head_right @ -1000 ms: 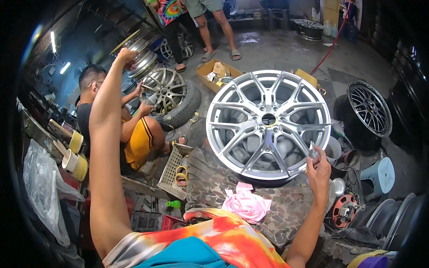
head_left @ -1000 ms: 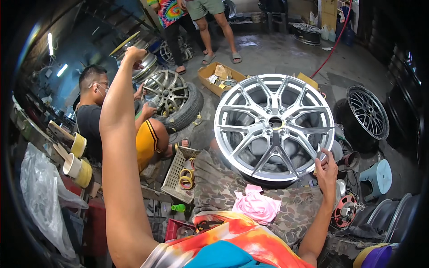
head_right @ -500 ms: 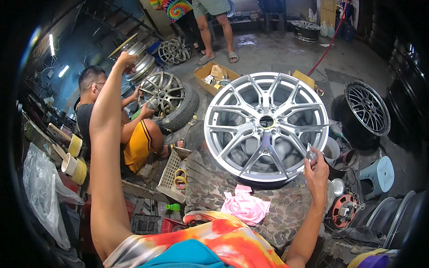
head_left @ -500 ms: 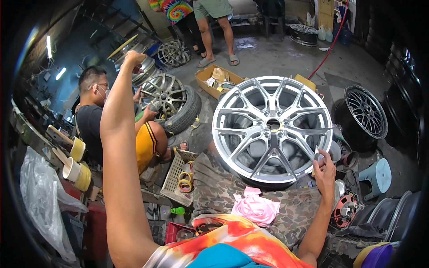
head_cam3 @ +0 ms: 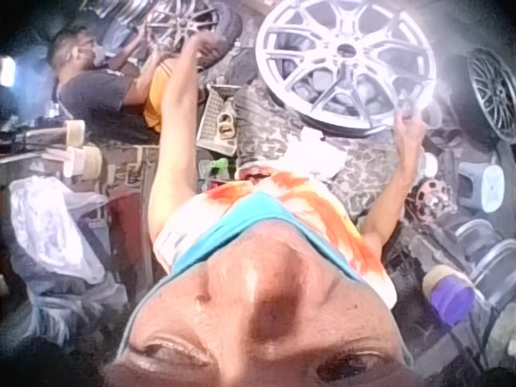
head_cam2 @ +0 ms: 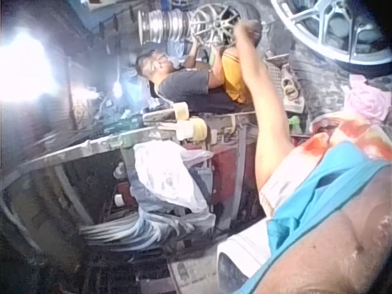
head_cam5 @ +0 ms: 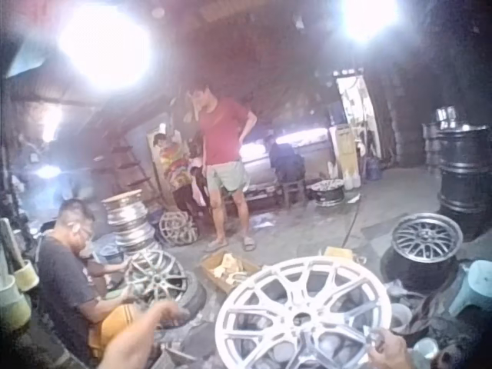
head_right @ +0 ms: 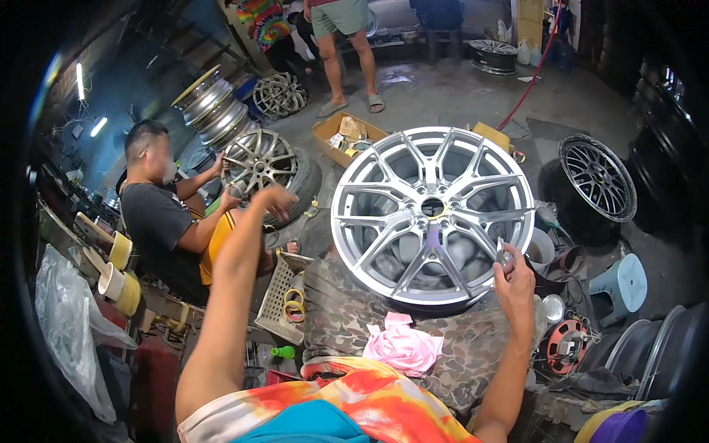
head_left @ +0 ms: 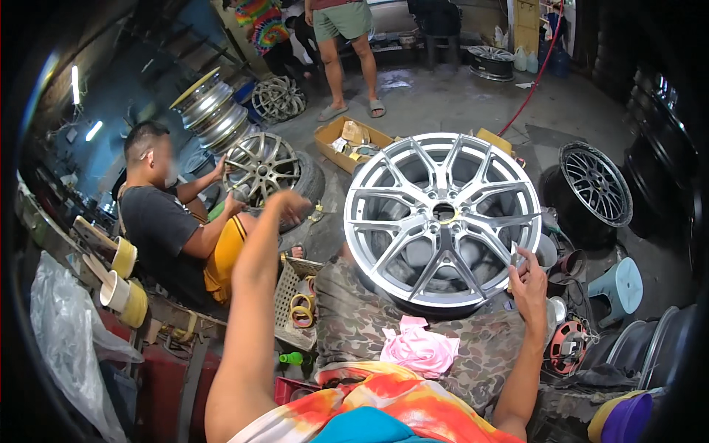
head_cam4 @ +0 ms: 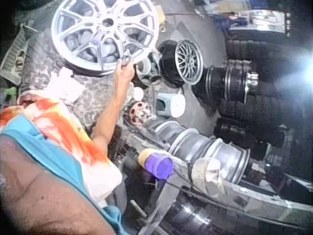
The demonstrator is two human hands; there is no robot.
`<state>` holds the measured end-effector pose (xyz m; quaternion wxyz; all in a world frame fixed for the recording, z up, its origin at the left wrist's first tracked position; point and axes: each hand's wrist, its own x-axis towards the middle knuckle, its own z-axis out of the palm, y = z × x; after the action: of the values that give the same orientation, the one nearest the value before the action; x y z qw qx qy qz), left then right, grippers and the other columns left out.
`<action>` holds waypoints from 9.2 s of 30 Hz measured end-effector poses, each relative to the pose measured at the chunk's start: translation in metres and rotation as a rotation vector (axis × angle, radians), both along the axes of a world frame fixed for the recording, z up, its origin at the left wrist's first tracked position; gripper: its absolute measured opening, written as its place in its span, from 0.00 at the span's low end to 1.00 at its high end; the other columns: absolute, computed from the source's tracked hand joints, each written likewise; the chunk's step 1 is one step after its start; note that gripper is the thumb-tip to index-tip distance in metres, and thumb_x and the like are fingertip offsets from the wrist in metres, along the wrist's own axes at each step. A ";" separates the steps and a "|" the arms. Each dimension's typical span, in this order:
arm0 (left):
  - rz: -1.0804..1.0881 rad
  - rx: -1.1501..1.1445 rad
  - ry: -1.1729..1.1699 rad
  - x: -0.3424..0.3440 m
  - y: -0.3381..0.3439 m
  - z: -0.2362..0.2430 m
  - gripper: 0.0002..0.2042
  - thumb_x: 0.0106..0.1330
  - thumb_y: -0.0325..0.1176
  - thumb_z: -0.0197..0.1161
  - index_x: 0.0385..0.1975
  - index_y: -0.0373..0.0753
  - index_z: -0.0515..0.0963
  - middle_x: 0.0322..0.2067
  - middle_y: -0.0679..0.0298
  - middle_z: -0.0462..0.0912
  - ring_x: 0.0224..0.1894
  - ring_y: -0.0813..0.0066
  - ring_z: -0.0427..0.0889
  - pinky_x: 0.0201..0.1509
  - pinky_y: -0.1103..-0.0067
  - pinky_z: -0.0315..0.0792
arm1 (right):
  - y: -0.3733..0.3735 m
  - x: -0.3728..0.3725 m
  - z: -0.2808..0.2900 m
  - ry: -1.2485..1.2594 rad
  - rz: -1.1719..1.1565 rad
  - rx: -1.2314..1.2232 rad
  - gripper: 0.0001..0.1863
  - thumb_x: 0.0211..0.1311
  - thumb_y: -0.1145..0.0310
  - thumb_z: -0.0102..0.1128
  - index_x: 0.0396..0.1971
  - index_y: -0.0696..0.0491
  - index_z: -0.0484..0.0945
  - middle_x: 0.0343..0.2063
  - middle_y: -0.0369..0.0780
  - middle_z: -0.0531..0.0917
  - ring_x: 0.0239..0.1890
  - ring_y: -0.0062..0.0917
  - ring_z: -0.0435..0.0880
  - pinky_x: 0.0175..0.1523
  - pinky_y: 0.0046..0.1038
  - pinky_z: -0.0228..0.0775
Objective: The person cleans and applies tape to a silver car wheel rim, using a pink cloth to wipe different parts of the spokes and rim before carefully applying small pieces of tape to the inner edges of the spokes.
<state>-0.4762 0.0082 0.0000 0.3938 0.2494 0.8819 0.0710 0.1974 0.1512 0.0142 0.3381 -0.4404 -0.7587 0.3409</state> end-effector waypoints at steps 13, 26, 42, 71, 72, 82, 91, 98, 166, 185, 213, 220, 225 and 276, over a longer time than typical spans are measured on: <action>-0.208 0.033 0.282 0.124 -0.033 -0.189 0.25 0.59 0.49 0.70 0.52 0.39 0.86 0.54 0.52 0.86 0.61 0.56 0.82 0.64 0.65 0.74 | 0.001 -0.006 0.002 0.109 -0.042 -0.002 0.22 0.67 0.74 0.63 0.60 0.59 0.76 0.18 0.35 0.74 0.18 0.17 0.75 0.26 0.24 0.68; -0.216 -0.032 0.323 0.178 -0.038 -0.107 0.39 0.58 0.54 0.70 0.66 0.40 0.68 0.64 0.50 0.74 0.68 0.52 0.74 0.69 0.61 0.71 | 0.002 -0.021 0.003 0.244 -0.034 0.122 0.21 0.66 0.76 0.60 0.59 0.58 0.73 0.18 0.35 0.72 0.17 0.17 0.71 0.27 0.25 0.63; -0.150 -0.246 0.396 0.138 -0.050 -0.177 0.46 0.59 0.54 0.71 0.73 0.36 0.57 0.70 0.41 0.65 0.70 0.41 0.71 0.69 0.58 0.71 | 0.014 -0.018 -0.011 0.504 -0.100 0.003 0.19 0.69 0.80 0.54 0.58 0.58 0.65 0.34 0.40 0.80 0.30 0.19 0.79 0.34 0.23 0.75; 0.090 0.833 0.197 -0.009 -0.070 -0.405 0.25 0.65 0.55 0.62 0.53 0.44 0.85 0.42 0.46 0.89 0.48 0.43 0.87 0.48 0.56 0.81 | 0.015 -0.026 0.007 0.366 -0.179 -0.205 0.13 0.69 0.80 0.47 0.51 0.60 0.68 0.37 0.41 0.80 0.30 0.15 0.78 0.33 0.18 0.68; 0.118 0.814 0.216 -0.009 -0.070 -0.407 0.25 0.65 0.55 0.62 0.51 0.43 0.85 0.42 0.46 0.88 0.47 0.43 0.87 0.47 0.56 0.81 | 0.014 -0.029 0.008 0.322 -0.179 -0.214 0.13 0.71 0.78 0.49 0.54 0.61 0.68 0.36 0.39 0.80 0.30 0.14 0.75 0.33 0.17 0.65; 0.037 0.610 0.366 0.070 -0.054 -0.319 0.22 0.65 0.49 0.62 0.43 0.35 0.85 0.40 0.41 0.87 0.45 0.39 0.87 0.47 0.53 0.80 | 0.014 -0.054 -0.003 0.189 -0.122 -0.184 0.12 0.74 0.66 0.63 0.46 0.59 0.79 0.29 0.30 0.76 0.28 0.11 0.70 0.34 0.17 0.64; -0.090 0.467 0.541 0.072 -0.057 -0.288 0.23 0.69 0.51 0.59 0.46 0.33 0.76 0.40 0.39 0.86 0.46 0.39 0.86 0.50 0.52 0.80 | 0.028 -0.107 0.027 -0.401 0.353 -0.176 0.13 0.65 0.67 0.69 0.44 0.59 0.83 0.18 0.33 0.67 0.23 0.17 0.63 0.30 0.25 0.60; -0.019 0.576 0.282 0.079 -0.032 -0.314 0.20 0.64 0.48 0.64 0.42 0.37 0.88 0.41 0.43 0.88 0.44 0.39 0.87 0.47 0.54 0.82 | 0.040 -0.123 0.013 -0.611 0.512 -0.096 0.25 0.68 0.73 0.59 0.66 0.46 0.78 0.19 0.40 0.64 0.23 0.22 0.60 0.31 0.29 0.61; -0.365 0.031 0.401 0.098 -0.036 -0.237 0.20 0.72 0.42 0.55 0.53 0.31 0.66 0.52 0.32 0.82 0.57 0.35 0.82 0.60 0.50 0.77 | -0.081 -0.137 -0.036 -0.169 0.567 0.002 0.11 0.62 0.76 0.70 0.44 0.57 0.87 0.34 0.40 0.85 0.34 0.26 0.82 0.42 0.26 0.74; -0.347 -0.002 0.438 0.090 -0.045 -0.238 0.25 0.71 0.49 0.59 0.54 0.32 0.66 0.53 0.35 0.82 0.57 0.37 0.83 0.60 0.54 0.77 | -0.085 -0.138 -0.041 -0.192 0.637 0.131 0.09 0.60 0.73 0.71 0.41 0.52 0.85 0.32 0.37 0.82 0.35 0.31 0.79 0.42 0.35 0.65; -0.317 0.006 0.473 0.095 -0.046 -0.231 0.25 0.71 0.48 0.60 0.53 0.31 0.67 0.52 0.35 0.83 0.58 0.38 0.83 0.61 0.54 0.77 | -0.079 -0.140 -0.043 -0.162 0.758 0.194 0.09 0.59 0.72 0.72 0.39 0.51 0.84 0.31 0.37 0.81 0.36 0.32 0.78 0.43 0.34 0.67; -0.334 -0.004 0.457 0.092 -0.044 -0.237 0.23 0.72 0.46 0.58 0.54 0.31 0.67 0.52 0.35 0.83 0.58 0.38 0.82 0.60 0.54 0.77 | -0.079 -0.140 -0.046 -0.142 0.760 0.201 0.08 0.59 0.73 0.72 0.38 0.51 0.84 0.32 0.38 0.81 0.36 0.33 0.79 0.43 0.34 0.67; -0.364 0.010 0.407 0.078 -0.047 -0.250 0.24 0.73 0.46 0.57 0.55 0.31 0.66 0.53 0.34 0.82 0.58 0.37 0.82 0.61 0.54 0.77 | -0.078 -0.136 -0.037 -0.123 0.701 0.034 0.08 0.61 0.73 0.71 0.40 0.53 0.85 0.34 0.39 0.83 0.37 0.32 0.81 0.44 0.32 0.70; -0.397 0.012 0.481 0.073 -0.051 -0.259 0.20 0.75 0.43 0.53 0.54 0.32 0.65 0.51 0.34 0.82 0.55 0.37 0.84 0.58 0.54 0.79 | 0.060 -0.140 -0.051 -0.278 0.566 -0.057 0.13 0.67 0.63 0.65 0.48 0.50 0.88 0.34 0.36 0.89 0.29 0.17 0.76 0.37 0.23 0.68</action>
<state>-0.4032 -0.0429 -0.2590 0.1785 0.4288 0.8833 -0.0633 0.0579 0.2115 -0.0371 0.1105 -0.2636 -0.8801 0.3790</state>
